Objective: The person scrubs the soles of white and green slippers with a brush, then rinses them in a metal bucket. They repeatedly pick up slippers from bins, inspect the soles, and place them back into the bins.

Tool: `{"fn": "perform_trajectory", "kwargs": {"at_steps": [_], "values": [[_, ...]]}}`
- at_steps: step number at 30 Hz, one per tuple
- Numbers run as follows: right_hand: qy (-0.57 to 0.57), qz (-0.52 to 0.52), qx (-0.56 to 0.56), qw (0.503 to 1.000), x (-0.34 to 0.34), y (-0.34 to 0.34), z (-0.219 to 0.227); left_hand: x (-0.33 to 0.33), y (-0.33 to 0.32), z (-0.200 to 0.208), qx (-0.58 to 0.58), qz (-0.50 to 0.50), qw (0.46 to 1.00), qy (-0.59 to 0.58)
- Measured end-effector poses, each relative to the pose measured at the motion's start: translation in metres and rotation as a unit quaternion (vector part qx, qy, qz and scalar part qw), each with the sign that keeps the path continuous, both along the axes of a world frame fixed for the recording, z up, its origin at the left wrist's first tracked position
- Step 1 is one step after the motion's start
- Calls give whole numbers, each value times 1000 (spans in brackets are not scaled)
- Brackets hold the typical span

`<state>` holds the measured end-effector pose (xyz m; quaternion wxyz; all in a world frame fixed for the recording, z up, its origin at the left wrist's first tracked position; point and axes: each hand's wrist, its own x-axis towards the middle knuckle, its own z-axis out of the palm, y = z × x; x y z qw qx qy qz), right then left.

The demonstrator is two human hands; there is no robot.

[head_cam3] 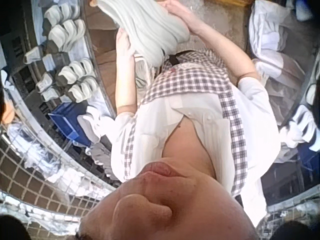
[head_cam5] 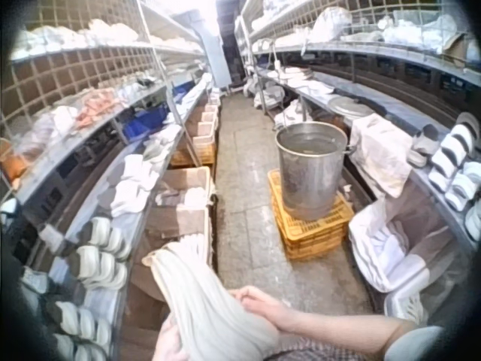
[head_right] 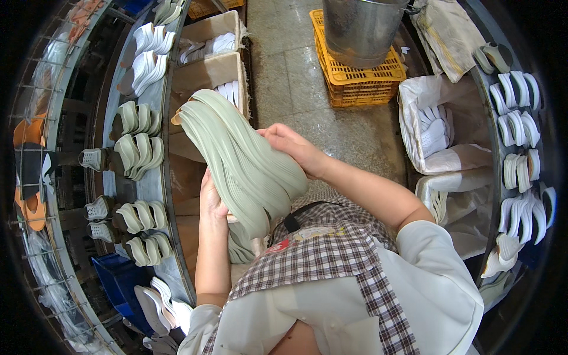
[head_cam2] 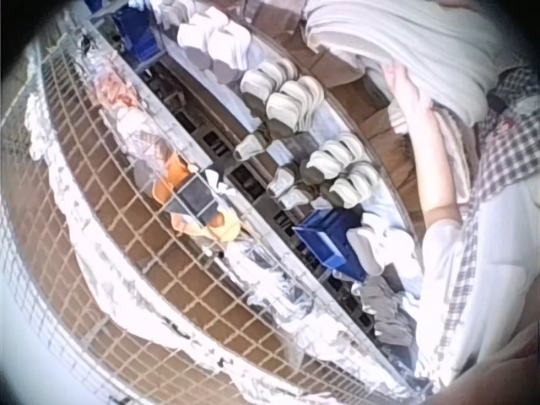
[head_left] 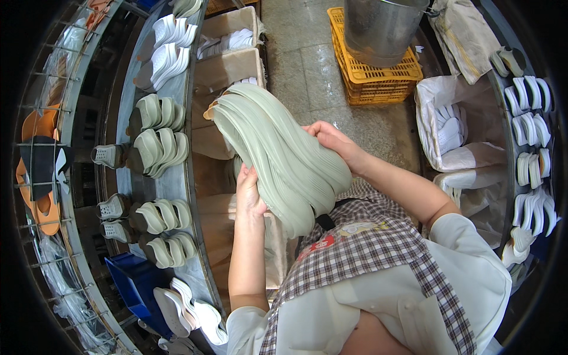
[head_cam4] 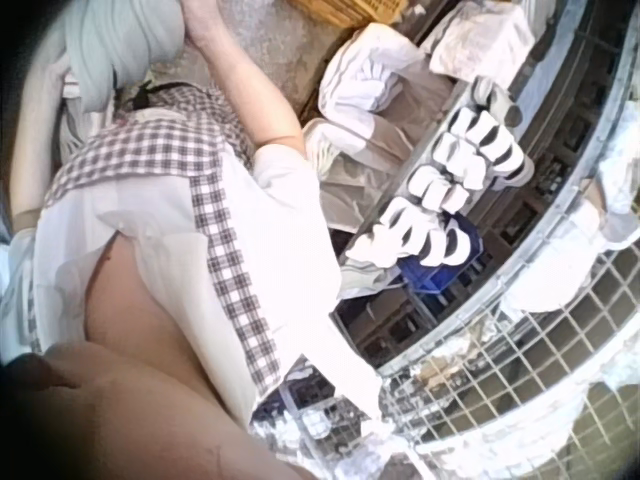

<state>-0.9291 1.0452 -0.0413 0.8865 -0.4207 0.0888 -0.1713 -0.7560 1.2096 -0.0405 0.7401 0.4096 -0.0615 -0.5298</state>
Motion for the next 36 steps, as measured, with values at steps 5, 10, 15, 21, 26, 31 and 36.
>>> {"fn": "perform_trajectory", "kwargs": {"at_steps": [5, 10, 15, 21, 26, 31, 36], "values": [[1, -22, -24, 999, -1, 4, -1, -1, 0, -5, 39, 8, 998, -44], [5, -1, -56, 998, 3, 11, 15, -5, 2, -6, -21, 4, 1000, 22], [-125, -17, 239, 963, -1, 13, 31, 0, 5, -13, -268, -45, 962, 23], [-95, -35, 336, 937, -8, -3, 25, 8, -10, 11, -347, -111, 919, 147], [44, -25, -13, 999, 16, 19, 4, -2, -12, 16, 57, 25, 998, 2], [-113, -3, 322, 940, 8, 14, -20, 13, -12, 4, -292, -51, 944, 144], [-110, 43, 445, 888, 1, 2, -34, 27, -11, 8, -377, -67, 895, 229]]}}
